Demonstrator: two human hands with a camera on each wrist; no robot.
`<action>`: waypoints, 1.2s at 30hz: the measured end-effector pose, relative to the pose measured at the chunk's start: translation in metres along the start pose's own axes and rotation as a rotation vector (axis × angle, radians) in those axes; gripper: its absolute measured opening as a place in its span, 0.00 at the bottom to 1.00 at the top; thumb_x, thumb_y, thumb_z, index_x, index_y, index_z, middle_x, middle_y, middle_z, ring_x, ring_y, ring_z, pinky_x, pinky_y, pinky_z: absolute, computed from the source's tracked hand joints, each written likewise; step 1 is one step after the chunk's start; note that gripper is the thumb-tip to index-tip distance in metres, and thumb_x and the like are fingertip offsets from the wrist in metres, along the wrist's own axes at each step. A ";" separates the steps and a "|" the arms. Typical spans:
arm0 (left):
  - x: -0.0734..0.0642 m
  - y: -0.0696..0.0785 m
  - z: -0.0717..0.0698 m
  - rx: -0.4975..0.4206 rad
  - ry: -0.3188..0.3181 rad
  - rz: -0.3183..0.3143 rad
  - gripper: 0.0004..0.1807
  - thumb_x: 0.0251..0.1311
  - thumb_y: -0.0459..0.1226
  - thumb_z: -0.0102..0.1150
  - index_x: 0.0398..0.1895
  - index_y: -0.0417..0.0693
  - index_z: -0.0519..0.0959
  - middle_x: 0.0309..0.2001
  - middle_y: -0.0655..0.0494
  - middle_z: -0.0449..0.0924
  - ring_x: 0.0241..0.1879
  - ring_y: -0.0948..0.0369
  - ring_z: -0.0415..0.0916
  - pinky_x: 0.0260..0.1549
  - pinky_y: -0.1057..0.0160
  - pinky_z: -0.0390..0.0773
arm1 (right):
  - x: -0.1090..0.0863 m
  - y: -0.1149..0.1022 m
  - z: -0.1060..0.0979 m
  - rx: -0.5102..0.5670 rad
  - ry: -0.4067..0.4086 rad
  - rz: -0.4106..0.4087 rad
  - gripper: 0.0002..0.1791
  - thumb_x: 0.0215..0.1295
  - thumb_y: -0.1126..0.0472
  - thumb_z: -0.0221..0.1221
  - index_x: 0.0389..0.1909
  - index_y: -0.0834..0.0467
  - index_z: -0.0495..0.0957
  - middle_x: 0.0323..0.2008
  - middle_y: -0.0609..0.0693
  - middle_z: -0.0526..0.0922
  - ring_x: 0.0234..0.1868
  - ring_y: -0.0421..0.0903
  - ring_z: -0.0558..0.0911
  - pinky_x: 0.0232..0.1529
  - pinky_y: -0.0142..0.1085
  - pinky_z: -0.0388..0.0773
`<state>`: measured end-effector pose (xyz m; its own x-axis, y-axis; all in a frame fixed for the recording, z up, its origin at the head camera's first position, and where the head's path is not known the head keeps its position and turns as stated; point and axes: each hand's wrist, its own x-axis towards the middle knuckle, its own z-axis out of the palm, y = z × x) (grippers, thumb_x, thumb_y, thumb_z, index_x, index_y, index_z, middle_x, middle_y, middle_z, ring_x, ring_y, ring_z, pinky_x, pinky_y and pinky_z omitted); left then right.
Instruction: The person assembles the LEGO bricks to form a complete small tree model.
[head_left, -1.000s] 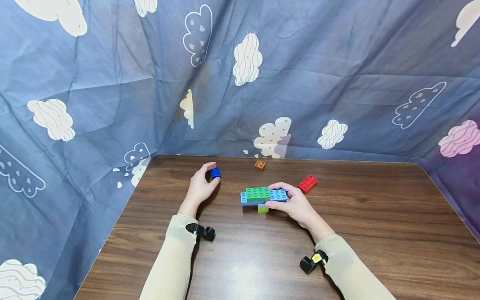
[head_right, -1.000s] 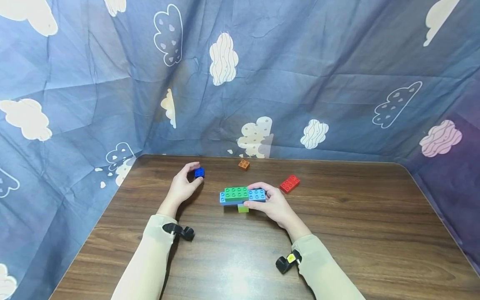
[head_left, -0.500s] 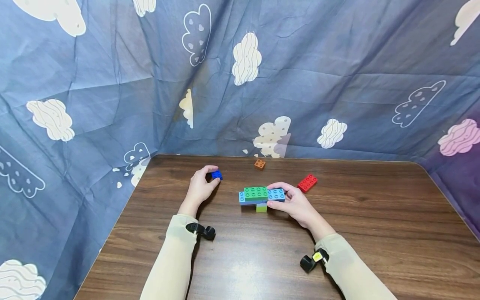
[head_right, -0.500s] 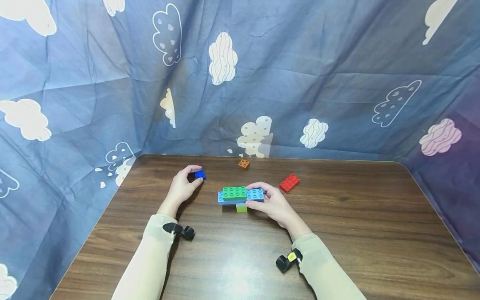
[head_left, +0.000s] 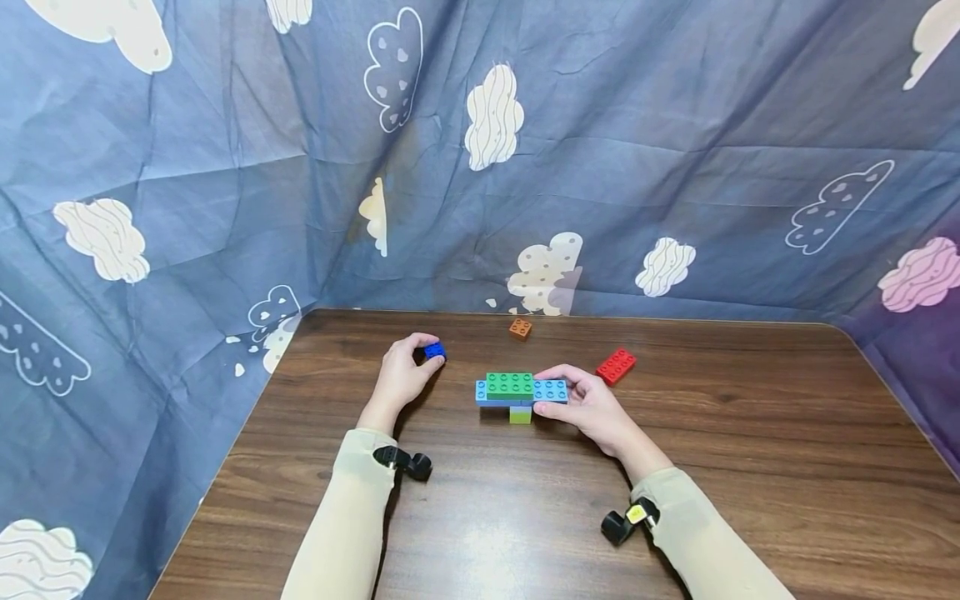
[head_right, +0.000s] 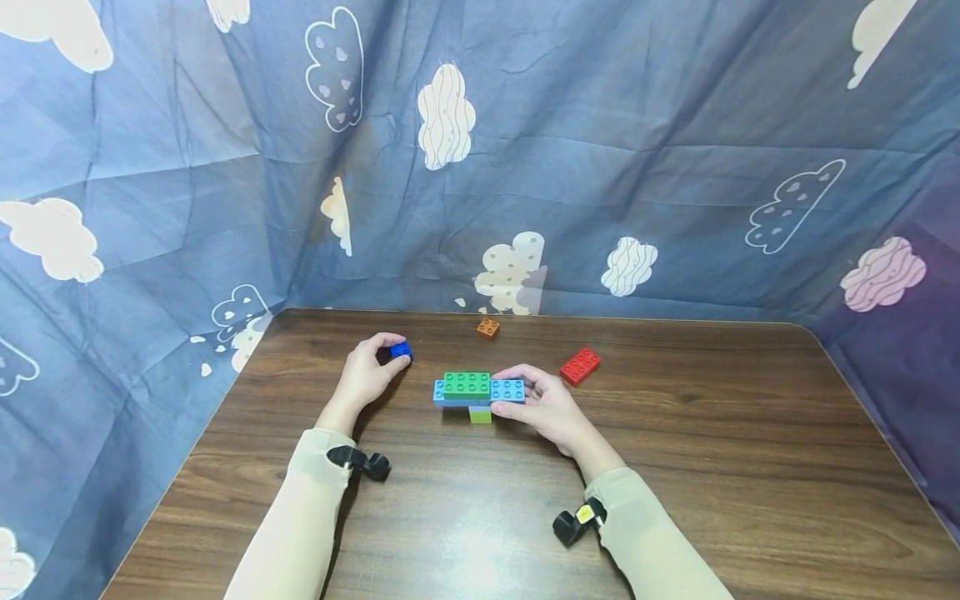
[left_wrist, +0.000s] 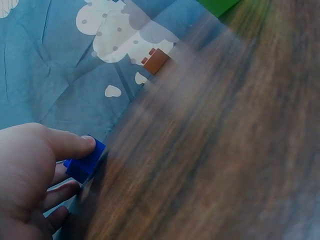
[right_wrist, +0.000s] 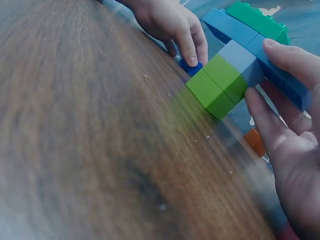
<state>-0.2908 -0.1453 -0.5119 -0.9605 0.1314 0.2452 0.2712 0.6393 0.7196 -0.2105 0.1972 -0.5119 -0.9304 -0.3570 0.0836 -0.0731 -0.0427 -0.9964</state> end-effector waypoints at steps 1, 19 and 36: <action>0.000 0.000 0.000 -0.009 0.002 0.001 0.19 0.69 0.36 0.74 0.61 0.43 0.85 0.58 0.43 0.88 0.64 0.42 0.80 0.67 0.41 0.74 | 0.000 0.000 0.000 -0.005 0.005 -0.001 0.28 0.66 0.71 0.75 0.65 0.68 0.79 0.58 0.59 0.82 0.51 0.44 0.88 0.52 0.35 0.87; 0.000 0.040 -0.006 -0.323 0.087 0.038 0.17 0.69 0.36 0.75 0.59 0.44 0.87 0.48 0.47 0.89 0.45 0.54 0.84 0.45 0.62 0.81 | -0.002 0.000 -0.003 -0.017 0.012 -0.054 0.27 0.62 0.74 0.75 0.62 0.70 0.80 0.53 0.54 0.86 0.47 0.43 0.89 0.49 0.36 0.88; -0.018 0.116 0.013 -0.377 -0.063 0.291 0.19 0.69 0.38 0.76 0.60 0.47 0.85 0.49 0.53 0.89 0.45 0.57 0.84 0.47 0.58 0.84 | -0.001 -0.001 -0.004 -0.075 0.031 -0.037 0.25 0.62 0.72 0.77 0.60 0.67 0.82 0.51 0.57 0.87 0.44 0.46 0.90 0.47 0.37 0.88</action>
<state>-0.2428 -0.0639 -0.4410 -0.8402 0.3176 0.4395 0.5215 0.2513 0.8154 -0.2112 0.2014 -0.5114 -0.9372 -0.3272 0.1208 -0.1330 0.0153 -0.9910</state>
